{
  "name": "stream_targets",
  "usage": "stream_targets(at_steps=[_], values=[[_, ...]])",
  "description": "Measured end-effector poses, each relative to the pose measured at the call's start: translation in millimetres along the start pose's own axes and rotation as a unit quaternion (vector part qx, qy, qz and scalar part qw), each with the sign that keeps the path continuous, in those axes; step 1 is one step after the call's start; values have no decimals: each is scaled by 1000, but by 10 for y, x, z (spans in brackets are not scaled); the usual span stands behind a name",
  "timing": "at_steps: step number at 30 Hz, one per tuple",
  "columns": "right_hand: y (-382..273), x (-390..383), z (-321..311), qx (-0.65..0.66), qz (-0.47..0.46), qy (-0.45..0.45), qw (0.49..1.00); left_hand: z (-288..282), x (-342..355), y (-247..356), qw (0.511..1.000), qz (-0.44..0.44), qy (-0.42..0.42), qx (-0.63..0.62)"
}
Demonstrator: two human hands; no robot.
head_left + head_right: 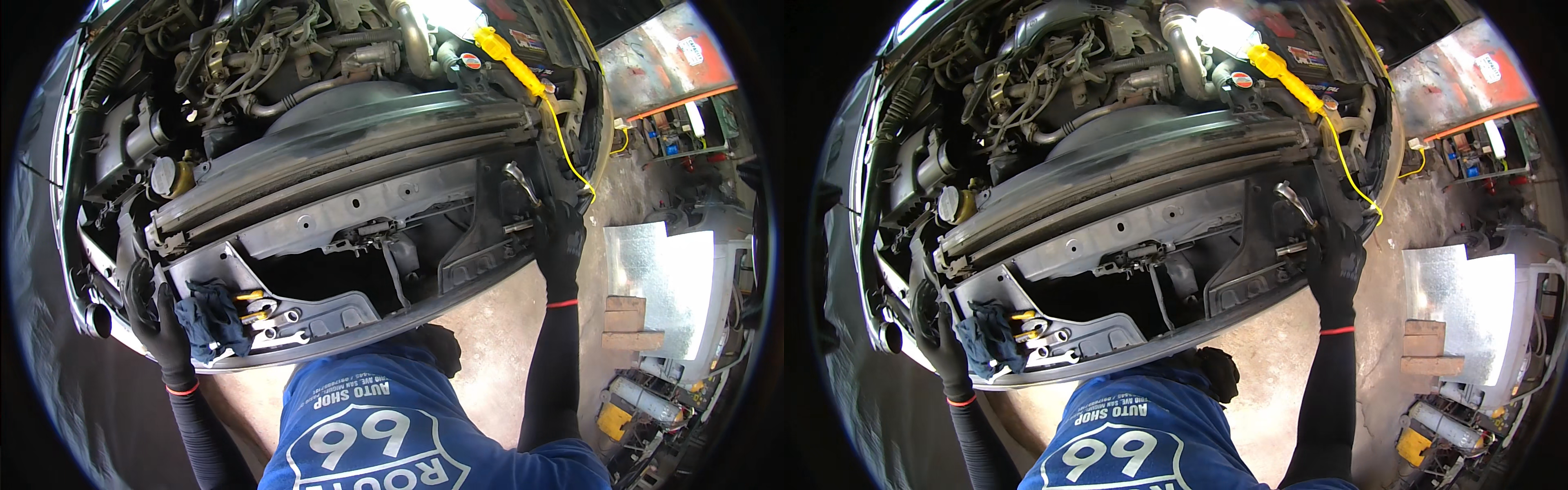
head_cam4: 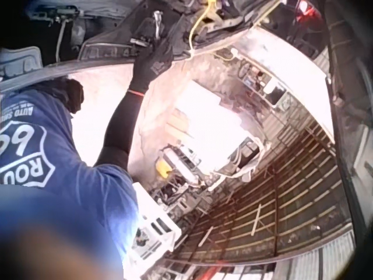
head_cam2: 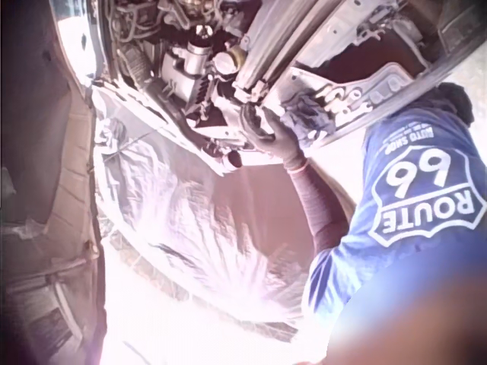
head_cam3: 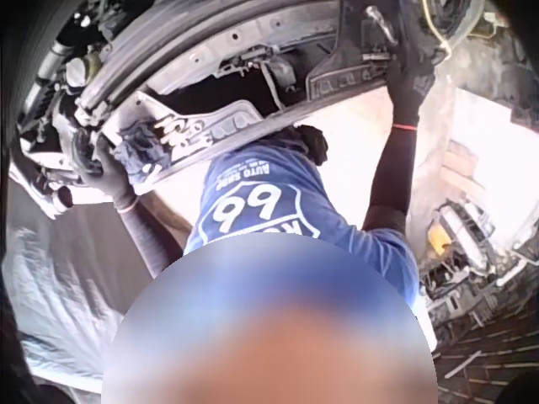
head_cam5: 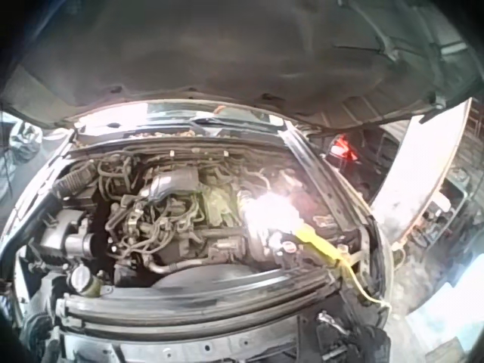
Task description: The person works under the hood of a car, using a yellow inspection light and a wrench to manipulate components near the engine. They repeatedly loosen and tighten a bolt on a cylindrical part, then reposition the light and continue adjusting the same area.
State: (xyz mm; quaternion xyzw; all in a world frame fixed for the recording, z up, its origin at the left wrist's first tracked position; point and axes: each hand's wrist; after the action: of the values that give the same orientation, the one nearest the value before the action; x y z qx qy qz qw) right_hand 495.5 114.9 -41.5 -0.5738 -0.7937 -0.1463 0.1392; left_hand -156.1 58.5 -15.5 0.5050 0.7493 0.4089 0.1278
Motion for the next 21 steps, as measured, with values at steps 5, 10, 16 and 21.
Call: stream_targets(at_steps=[5, 10, 16, 21], values=[[377, 0, 294, 65, -20, -24, 997, -87, -166, -58, 997, -26, 23, -65], [370, 190, 382, 141, -67, 12, 988, 82, -251, 199, 998, 42, 39, -32], [453, -107, 30, 402, 294, 141, 856, 878, -496, 1261, 986, 152, -51, -36], [265, -578, -148, 643, 258, 200, 693, 2206, -1092, 2265, 899, 289, -304, -128]])
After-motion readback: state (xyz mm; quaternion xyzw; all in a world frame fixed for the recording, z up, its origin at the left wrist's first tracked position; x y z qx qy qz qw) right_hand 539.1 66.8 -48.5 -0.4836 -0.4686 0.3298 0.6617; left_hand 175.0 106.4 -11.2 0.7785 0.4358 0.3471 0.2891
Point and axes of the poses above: each hand's wrist, its own x-axis towards the middle knuckle, its own z-axis out of the palm, y = z × x, and after that the axes turned 13 degrees about -z, right-handed
